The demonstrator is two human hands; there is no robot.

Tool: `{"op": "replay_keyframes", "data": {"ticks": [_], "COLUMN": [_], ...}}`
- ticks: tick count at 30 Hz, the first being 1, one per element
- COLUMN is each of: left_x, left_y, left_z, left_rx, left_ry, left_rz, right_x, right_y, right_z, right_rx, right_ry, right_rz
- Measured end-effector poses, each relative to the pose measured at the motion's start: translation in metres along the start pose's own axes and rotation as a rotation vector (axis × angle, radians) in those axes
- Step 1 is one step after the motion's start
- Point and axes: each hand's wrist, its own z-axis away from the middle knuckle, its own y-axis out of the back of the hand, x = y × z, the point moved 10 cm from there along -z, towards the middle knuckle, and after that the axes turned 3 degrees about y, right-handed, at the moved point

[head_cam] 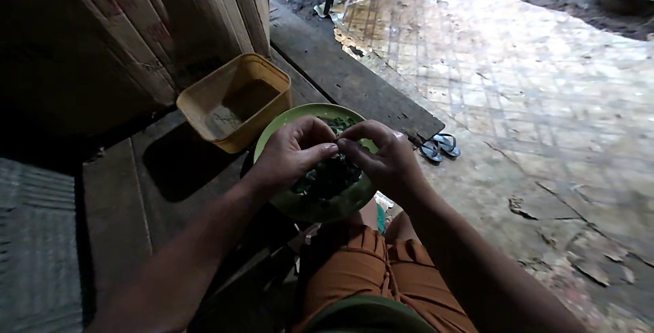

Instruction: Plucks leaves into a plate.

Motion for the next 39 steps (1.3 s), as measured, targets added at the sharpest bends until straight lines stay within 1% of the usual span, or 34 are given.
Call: {"op": "replay_keyframes", "data": {"ticks": [3, 7, 9, 11, 13, 17, 20, 25, 30, 32, 35, 39], "left_x": [-0.002, 0.001, 0.004, 0.008, 0.012, 0.022, 0.024, 0.024, 0.030, 0.036, 0.044, 0.035], "left_y": [0.000, 0.007, 0.012, 0.015, 0.011, 0.004, 0.005, 0.010, 0.012, 0.024, 0.061, 0.113], "left_z": [0.001, 0.001, 0.001, 0.002, 0.004, 0.008, 0.010, 0.009, 0.011, 0.010, 0.008, 0.006], "left_rx": [0.007, 0.029, 0.056, 0.080, 0.061, 0.111, 0.168, 0.194, 0.200, 0.251, 0.388, 0.545], "left_ry": [0.031, 0.075, 0.071, 0.045, -0.013, -0.179, -0.184, -0.182, -0.232, -0.245, -0.214, -0.119], "left_rz": [0.022, 0.011, -0.014, -0.103, -0.219, -0.378, -0.436, -0.505, -0.595, -0.656, -0.799, -0.979], "right_x": [-0.001, 0.010, 0.017, 0.019, 0.017, 0.010, 0.005, 0.005, -0.002, -0.002, 0.004, 0.010], "right_y": [0.002, 0.013, 0.020, 0.024, 0.023, 0.014, 0.008, 0.003, 0.000, 0.006, 0.010, 0.001], "right_z": [0.001, 0.002, 0.003, 0.004, 0.004, 0.002, 0.000, -0.002, -0.007, -0.009, -0.011, -0.009], "right_rx": [0.016, 0.043, 0.070, 0.088, 0.082, 0.062, 0.043, -0.001, -0.030, -0.002, -0.004, -0.161], "right_ry": [0.015, -0.069, -0.091, -0.098, -0.115, -0.076, -0.075, -0.080, -0.052, -0.039, -0.030, -0.039], "right_rz": [-0.002, -0.009, -0.026, -0.036, -0.027, -0.052, -0.063, -0.104, 0.056, 0.095, 0.137, 0.190]}}
